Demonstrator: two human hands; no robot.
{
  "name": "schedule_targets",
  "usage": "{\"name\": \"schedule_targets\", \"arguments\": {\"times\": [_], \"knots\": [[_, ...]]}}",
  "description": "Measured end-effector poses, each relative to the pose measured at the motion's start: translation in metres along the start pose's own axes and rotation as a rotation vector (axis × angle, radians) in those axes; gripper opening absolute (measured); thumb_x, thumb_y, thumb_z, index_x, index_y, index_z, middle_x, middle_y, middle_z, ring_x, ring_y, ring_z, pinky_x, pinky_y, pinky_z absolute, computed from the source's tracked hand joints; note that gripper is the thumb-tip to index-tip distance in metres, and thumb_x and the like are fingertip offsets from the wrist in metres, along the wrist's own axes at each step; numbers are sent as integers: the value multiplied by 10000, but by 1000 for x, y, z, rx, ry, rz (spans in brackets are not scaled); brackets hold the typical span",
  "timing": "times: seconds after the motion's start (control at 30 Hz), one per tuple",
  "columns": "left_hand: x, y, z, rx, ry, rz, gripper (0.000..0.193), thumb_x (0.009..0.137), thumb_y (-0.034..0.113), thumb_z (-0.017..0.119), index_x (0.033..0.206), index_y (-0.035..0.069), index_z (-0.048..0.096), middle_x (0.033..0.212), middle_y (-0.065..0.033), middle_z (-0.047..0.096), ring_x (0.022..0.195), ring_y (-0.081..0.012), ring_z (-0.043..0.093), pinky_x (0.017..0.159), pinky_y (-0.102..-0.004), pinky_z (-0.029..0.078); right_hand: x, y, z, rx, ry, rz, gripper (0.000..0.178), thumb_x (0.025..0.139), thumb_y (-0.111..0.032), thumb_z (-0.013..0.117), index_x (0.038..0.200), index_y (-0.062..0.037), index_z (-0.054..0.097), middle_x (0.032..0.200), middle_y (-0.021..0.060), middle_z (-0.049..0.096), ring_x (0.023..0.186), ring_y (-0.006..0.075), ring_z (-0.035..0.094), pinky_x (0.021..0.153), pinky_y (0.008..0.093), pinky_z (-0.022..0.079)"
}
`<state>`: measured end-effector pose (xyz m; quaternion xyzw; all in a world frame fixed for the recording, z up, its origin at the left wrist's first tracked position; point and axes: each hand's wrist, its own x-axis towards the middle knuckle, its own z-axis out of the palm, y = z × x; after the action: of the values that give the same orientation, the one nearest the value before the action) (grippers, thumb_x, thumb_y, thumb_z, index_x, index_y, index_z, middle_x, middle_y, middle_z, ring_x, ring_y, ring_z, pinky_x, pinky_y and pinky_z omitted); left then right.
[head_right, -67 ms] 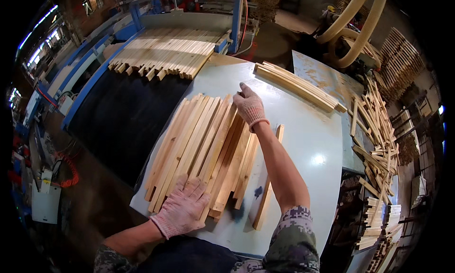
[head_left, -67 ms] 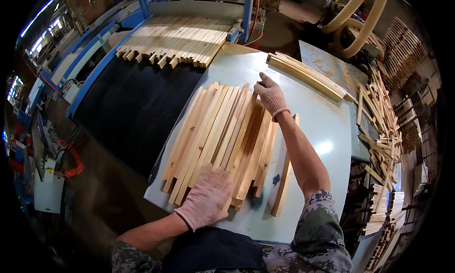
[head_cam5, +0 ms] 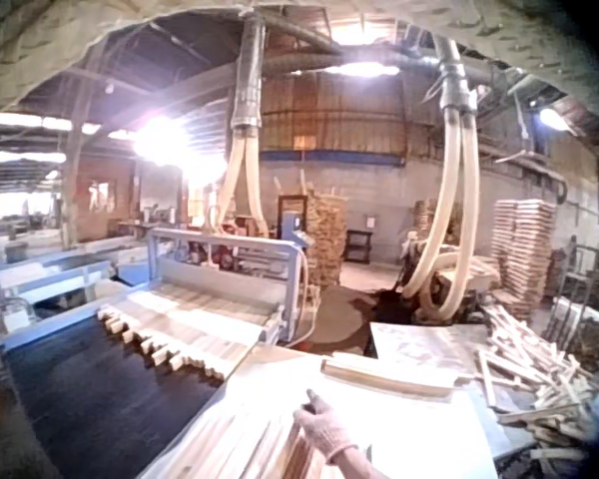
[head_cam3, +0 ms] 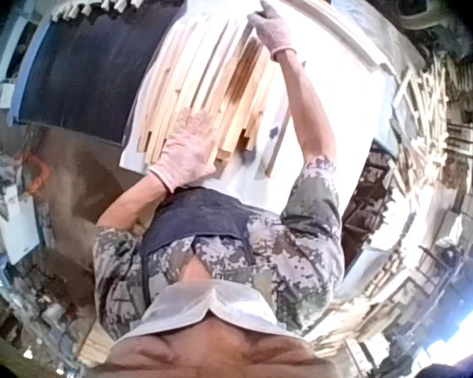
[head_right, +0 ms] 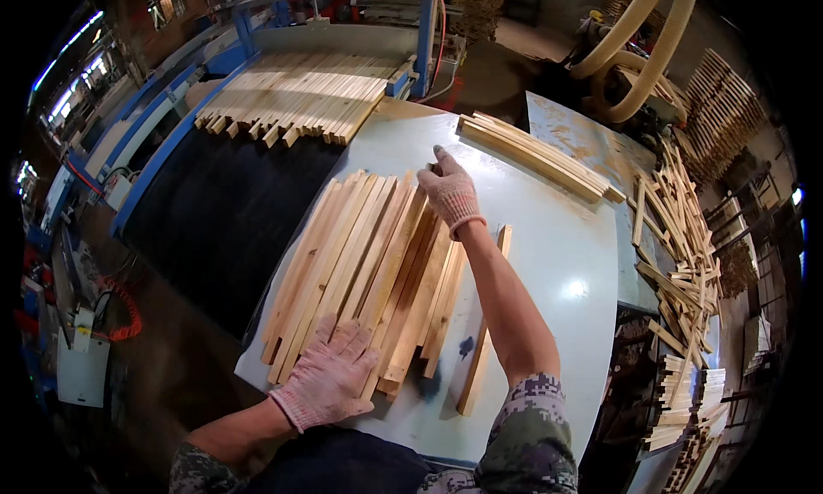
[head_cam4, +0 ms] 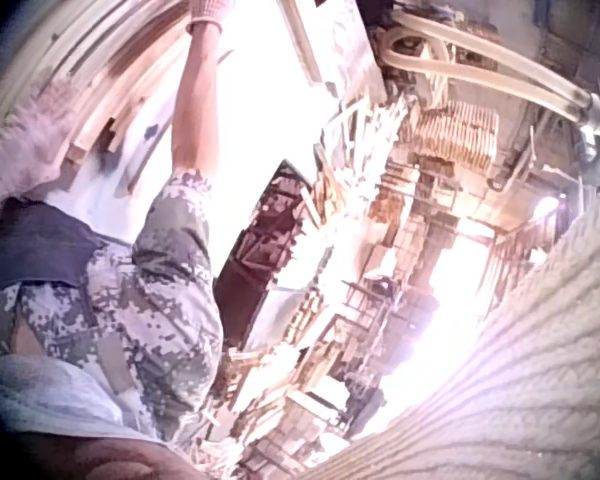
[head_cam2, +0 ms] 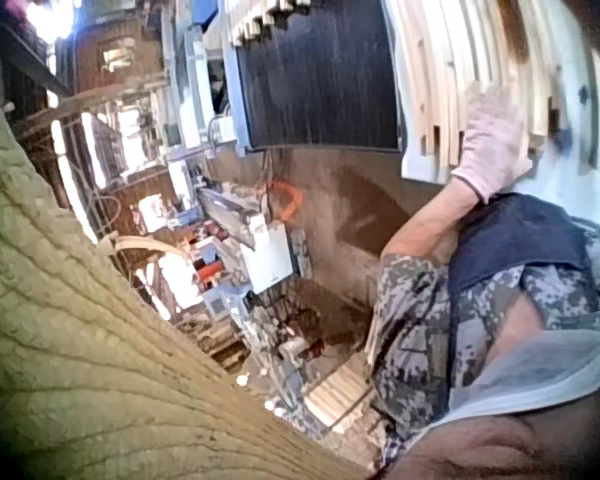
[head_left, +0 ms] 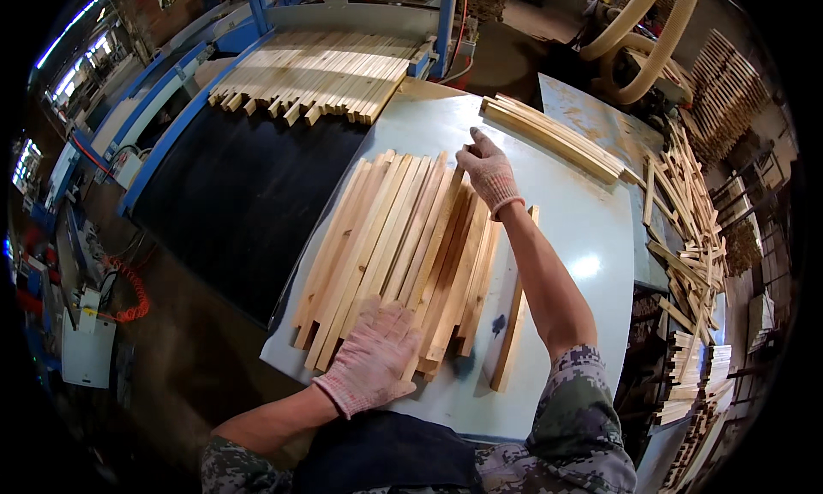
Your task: The person gathers wooden slats from a table and feeds them onto the conveyor belt of a woodworking machine.
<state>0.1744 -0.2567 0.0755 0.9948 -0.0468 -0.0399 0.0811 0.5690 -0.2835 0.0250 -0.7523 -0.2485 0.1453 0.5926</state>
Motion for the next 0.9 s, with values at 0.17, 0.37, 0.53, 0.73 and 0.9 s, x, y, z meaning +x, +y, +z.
{"name": "schedule_targets", "arguments": {"times": [0.17, 0.37, 0.53, 0.73, 0.9], "knots": [[-5, -12, -1, -173, 106, -59, 744, 845, 468, 807, 1403, 12, 622, 1489, -249, 594, 1425, -396, 542, 1302, -603, 234, -29, -45, 2, 242, 72, -103, 919, 842, -128, 787, 1631, 94, 371, 993, 53, 635, 867, 136, 593, 774, 280, 527], [18, -11, -16, -502, 467, -171, 896, 930, 378, 766, 1617, -54, 383, 1542, -309, 525, 1377, -450, 568, 1266, -499, 360, -52, -103, 2, 532, 115, -122, 932, 799, 3, 781, 1636, 85, 379, 1083, 85, 652, 894, 153, 658, 786, 283, 561], [52, -8, -24, -920, 464, -201, 841, 993, 177, 688, 1686, -32, 260, 1581, -320, 476, 1371, -382, 589, 1171, -435, 483, -78, -161, -23, 623, 80, -273, 926, 877, -36, 824, 1650, 82, 326, 1145, 108, 646, 964, 169, 678, 862, 314, 589], [35, -17, -43, -1549, 643, -334, 594, 969, 79, 563, 1559, 36, 505, 1137, -126, 664, 858, -144, 674, 774, -269, 589, -148, -107, -84, -61, 242, -227, 908, 946, -359, 767, 1629, 74, 353, 1296, 214, 644, 1081, 280, 692, 934, 384, 570], [9, -44, -42, -1730, 608, -468, 603, 934, 138, 592, 1519, 10, 523, 1154, -116, 655, 822, -150, 661, 786, -293, 587, -263, 20, -89, -860, 205, 340, 872, 927, -410, 720, 1612, 24, 399, 1406, 297, 592, 1264, 453, 635, 1041, 506, 555]]}}
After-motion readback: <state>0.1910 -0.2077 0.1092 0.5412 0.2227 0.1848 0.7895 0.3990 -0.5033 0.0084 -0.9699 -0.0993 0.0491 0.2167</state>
